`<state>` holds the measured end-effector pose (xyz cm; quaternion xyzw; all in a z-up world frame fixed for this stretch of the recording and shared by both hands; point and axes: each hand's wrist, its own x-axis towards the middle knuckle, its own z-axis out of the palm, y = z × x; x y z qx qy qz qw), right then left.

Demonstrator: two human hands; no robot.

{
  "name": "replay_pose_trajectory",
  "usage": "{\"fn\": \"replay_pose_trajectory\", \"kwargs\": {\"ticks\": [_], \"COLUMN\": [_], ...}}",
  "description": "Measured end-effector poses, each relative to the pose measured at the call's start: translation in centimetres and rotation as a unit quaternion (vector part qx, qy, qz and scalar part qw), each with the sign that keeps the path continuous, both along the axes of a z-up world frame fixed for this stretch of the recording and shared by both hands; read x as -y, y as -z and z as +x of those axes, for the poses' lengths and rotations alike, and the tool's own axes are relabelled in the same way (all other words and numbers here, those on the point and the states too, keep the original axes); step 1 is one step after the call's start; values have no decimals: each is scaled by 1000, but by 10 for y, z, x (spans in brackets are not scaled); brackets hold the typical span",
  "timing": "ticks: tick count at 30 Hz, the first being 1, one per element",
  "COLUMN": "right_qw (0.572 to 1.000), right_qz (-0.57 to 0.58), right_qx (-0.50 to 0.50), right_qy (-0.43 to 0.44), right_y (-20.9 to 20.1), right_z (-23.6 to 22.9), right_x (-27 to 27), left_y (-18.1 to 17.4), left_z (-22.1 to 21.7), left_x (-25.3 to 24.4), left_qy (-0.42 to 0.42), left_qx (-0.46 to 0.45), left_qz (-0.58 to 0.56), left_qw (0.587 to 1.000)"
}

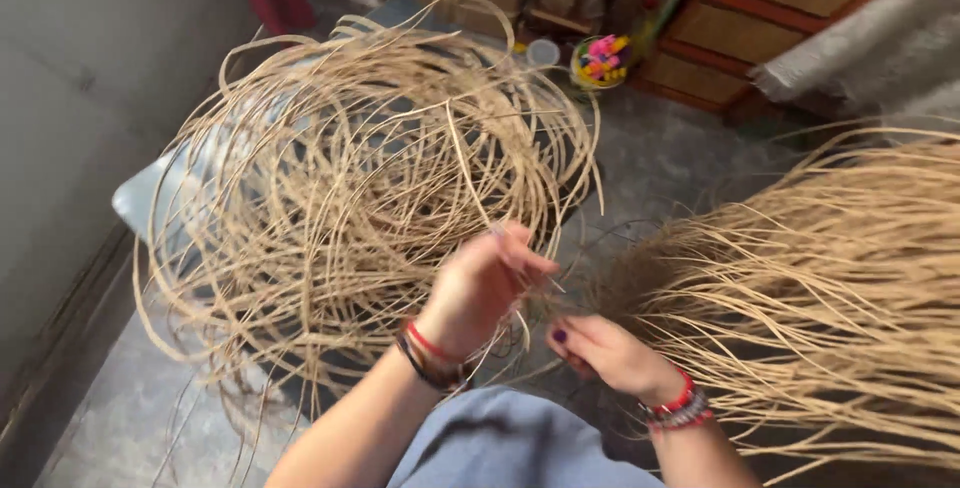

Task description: The person is hand-weaving long, flexible straw strands onto a large circular frame to create a decorative structure, likely a lampshade or furniture piece.

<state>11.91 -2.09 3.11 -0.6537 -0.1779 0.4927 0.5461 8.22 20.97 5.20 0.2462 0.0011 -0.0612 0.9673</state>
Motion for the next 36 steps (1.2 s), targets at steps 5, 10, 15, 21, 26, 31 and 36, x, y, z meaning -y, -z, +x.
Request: {"fn": "replay_pose_trajectory", "kwargs": {"ticks": [5, 10, 15, 21, 26, 31, 36], "right_qw": [976, 989, 984, 946, 938, 946, 911], "right_qz": [-141, -99, 99, -47, -248, -73, -81], "right_qx": [157, 85, 84, 230, 198, 250, 350], "right_qy": [-47, 70, 119, 225, 142, 195, 201], "right_y": [-10, -1, -28, -13, -10, -47, -40], "right_z": [-3, -17, -27, -24, -29, -35, -39], "right_x": [70, 77, 27, 60, 105, 37, 59], "left_y": [-7, -20, -2, -5, -23, -9, -26], "left_z": [49, 45, 18, 27, 40, 13, 23], "left_x": [-65, -21, 71, 60, 23, 80, 53], "left_qy": [-228, -201, -95, -49, -172, -22, -68], "left_qx": [-43, 16, 68, 81, 12, 109, 96], "left_qz": [-176, -14, 214, 170, 81, 249, 273], "left_qw": [957, 979, 970, 981, 982, 962, 955]}}
